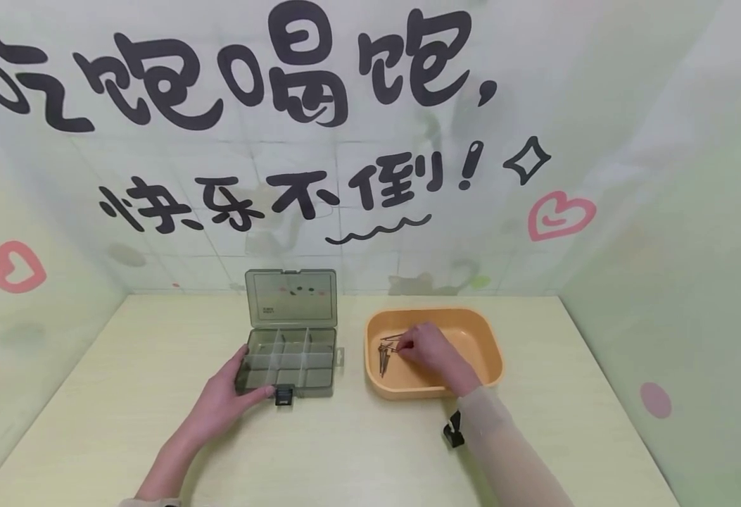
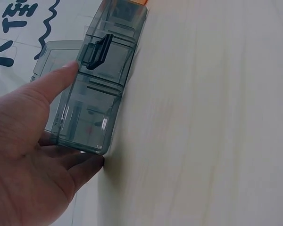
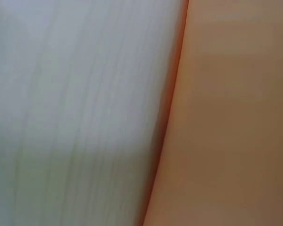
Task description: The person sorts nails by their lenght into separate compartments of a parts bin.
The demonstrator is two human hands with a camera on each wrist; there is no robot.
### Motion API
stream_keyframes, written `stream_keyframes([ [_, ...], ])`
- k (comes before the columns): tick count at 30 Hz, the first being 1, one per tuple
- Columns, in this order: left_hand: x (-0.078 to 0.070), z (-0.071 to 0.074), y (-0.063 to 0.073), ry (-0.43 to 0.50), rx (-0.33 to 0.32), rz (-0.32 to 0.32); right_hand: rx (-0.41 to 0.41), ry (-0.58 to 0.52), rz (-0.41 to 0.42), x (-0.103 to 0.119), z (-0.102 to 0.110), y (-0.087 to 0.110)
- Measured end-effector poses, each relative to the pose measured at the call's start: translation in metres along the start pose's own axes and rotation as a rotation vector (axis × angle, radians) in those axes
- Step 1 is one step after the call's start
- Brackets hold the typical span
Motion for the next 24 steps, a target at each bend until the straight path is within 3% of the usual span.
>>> stream_keyframes([
  [8, -0.0033, -0.0069, -0.0019, 0.005, 0.047, 0.03, 0.035, -0.006, 0.001, -0.0022, -0.0021, 0.0039],
  [17, -0.0036, -0.0002, -0.0006, -0.008, 0.034, 0.018, 0.068, -0.07, -0.037, -0.0035, -0.001, -0.0027],
  [24, -0.0034, -0.0022, -0.0019, -0.013, 0.038, 0.015, 0.063, -0.057, -0.037, -0.0087, -0.0044, -0.0024],
])
Point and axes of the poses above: each hand's wrist, its own y-axis away from the middle knuckle, its own z-axis out of the back of the hand, x = y × z, the point moved 8 cm from there along -y, towards the middle knuckle, and after that the axes turned 11 degrees about x, right-handed, at the moved point
